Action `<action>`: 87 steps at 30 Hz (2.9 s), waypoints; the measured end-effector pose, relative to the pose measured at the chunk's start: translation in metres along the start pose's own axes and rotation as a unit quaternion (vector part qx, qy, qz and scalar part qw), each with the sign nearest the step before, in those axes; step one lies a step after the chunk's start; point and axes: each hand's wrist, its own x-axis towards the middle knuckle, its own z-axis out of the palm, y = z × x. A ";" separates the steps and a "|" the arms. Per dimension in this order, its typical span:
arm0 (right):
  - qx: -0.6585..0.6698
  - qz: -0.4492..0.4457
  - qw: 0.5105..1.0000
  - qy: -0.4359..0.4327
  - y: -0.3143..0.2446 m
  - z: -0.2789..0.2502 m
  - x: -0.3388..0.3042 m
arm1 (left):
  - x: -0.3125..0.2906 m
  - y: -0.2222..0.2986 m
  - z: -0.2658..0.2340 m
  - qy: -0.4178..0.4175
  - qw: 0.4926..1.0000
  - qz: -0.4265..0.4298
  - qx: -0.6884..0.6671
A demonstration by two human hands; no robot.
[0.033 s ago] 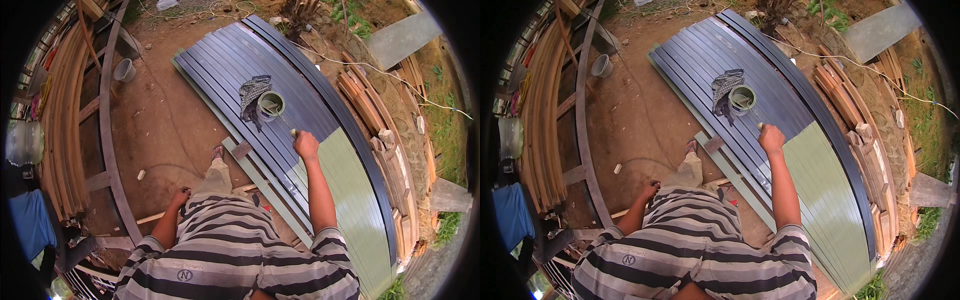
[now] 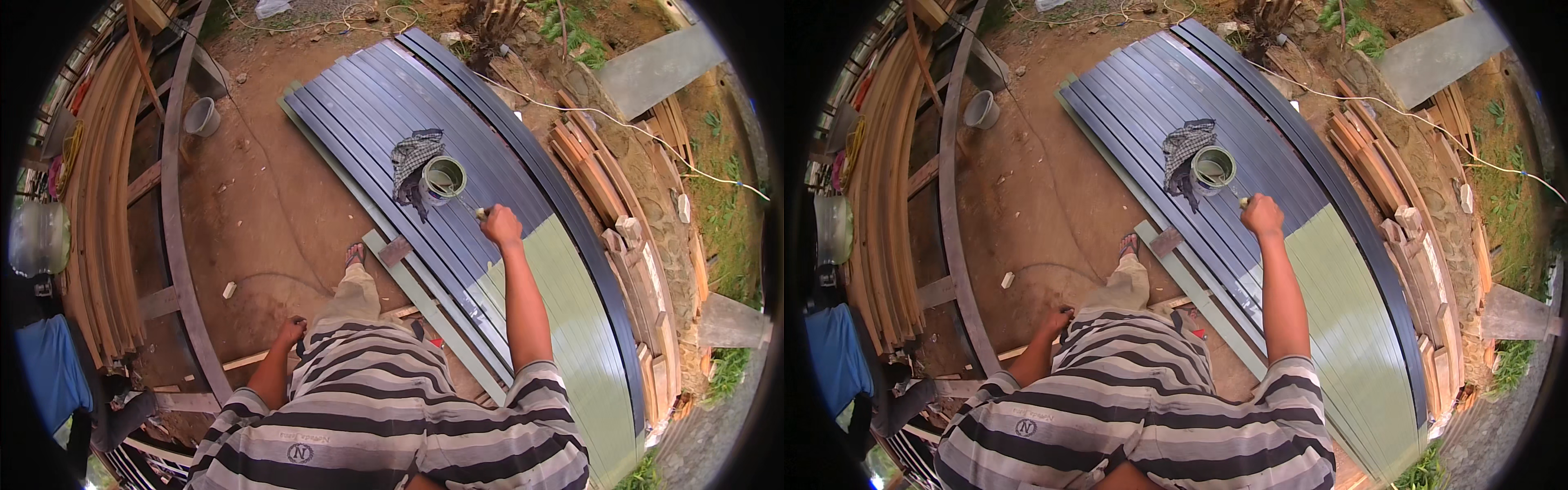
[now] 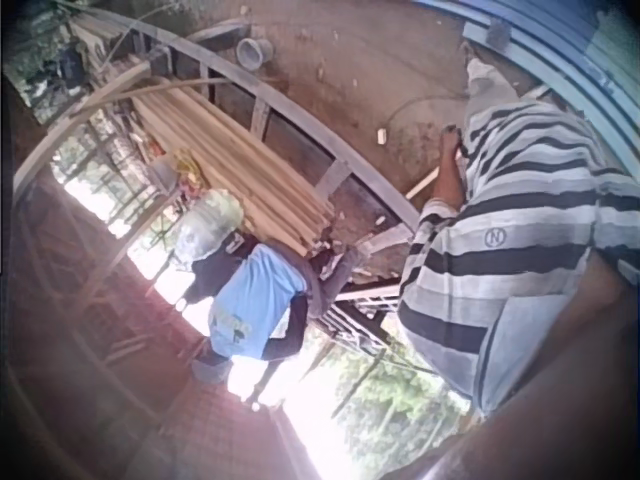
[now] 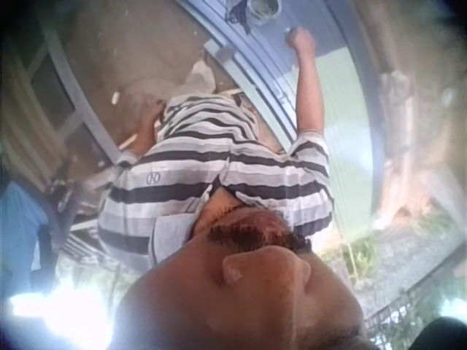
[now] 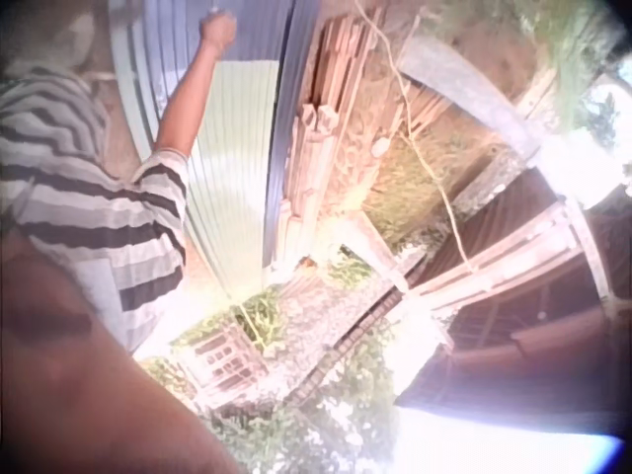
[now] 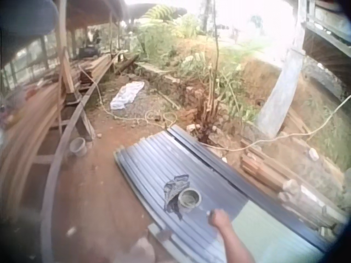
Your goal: The person paints metal sheets with green paint using a roller, dipping the tool into a can and applying it in long strokes while occasionally wiping surfaces with a rag.
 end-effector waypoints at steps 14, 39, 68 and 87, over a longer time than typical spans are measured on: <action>0.025 0.104 0.992 -0.064 -0.083 0.023 0.051 | 0.084 0.081 -0.084 0.058 0.985 -0.038 -0.157; 0.112 0.073 0.990 0.039 -0.112 -0.026 0.037 | 0.107 0.101 -0.048 0.009 0.995 -0.047 -0.091; 0.227 0.262 0.928 0.138 0.011 0.103 -0.208 | 0.127 0.142 -0.003 -0.095 0.995 -0.026 -0.034; 0.282 0.361 0.887 0.063 0.120 0.175 0.017 | 0.020 0.151 -0.060 -0.005 0.998 -0.008 0.056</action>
